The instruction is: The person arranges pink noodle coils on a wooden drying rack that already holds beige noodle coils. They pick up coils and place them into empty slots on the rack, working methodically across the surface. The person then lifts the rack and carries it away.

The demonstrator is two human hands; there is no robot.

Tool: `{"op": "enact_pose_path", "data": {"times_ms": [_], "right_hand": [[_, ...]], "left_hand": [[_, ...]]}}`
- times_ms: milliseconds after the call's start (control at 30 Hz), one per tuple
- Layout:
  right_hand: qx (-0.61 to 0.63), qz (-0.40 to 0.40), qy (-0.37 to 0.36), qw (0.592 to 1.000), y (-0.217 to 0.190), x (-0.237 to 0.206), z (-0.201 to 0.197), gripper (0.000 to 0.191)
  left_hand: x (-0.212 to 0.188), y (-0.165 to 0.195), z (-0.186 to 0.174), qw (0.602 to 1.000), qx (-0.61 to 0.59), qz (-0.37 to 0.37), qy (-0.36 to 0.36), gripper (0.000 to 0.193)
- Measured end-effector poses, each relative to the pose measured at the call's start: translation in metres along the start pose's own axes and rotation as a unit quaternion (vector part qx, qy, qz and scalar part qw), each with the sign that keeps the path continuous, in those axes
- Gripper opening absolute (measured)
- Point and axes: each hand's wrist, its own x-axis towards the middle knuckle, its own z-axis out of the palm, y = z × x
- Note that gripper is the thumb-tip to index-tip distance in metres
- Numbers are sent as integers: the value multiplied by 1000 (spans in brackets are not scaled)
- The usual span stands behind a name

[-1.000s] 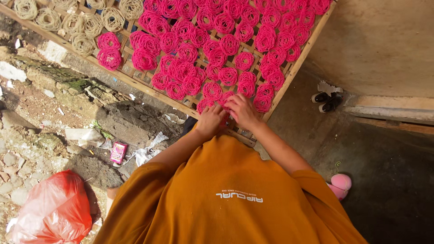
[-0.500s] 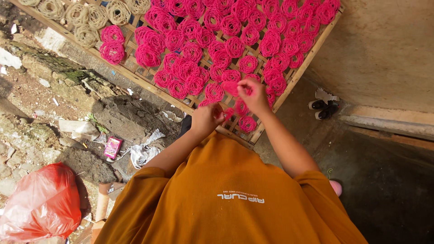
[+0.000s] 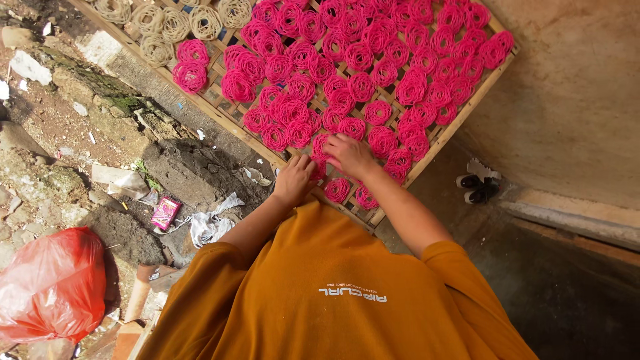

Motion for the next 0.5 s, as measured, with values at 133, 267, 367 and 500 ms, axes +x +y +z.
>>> {"op": "enact_pose_path", "data": {"times_ms": [133,267,367,500], "right_hand": [[12,-40,16,999,15,12,-3,9],[386,179,186,885,30,18,-7,5],[497,240,89,829,39,20,-9,6],[278,263,0,924,34,28,0,11]], "left_hand": [[-2,-2,-10,998,-1,37,45,29],[3,-13,-18,963,-165,-159,141,15],[10,-29,-26,912,-345,-218,-34,18],[12,-27,-26,970,-137,-193,-46,23]]}}
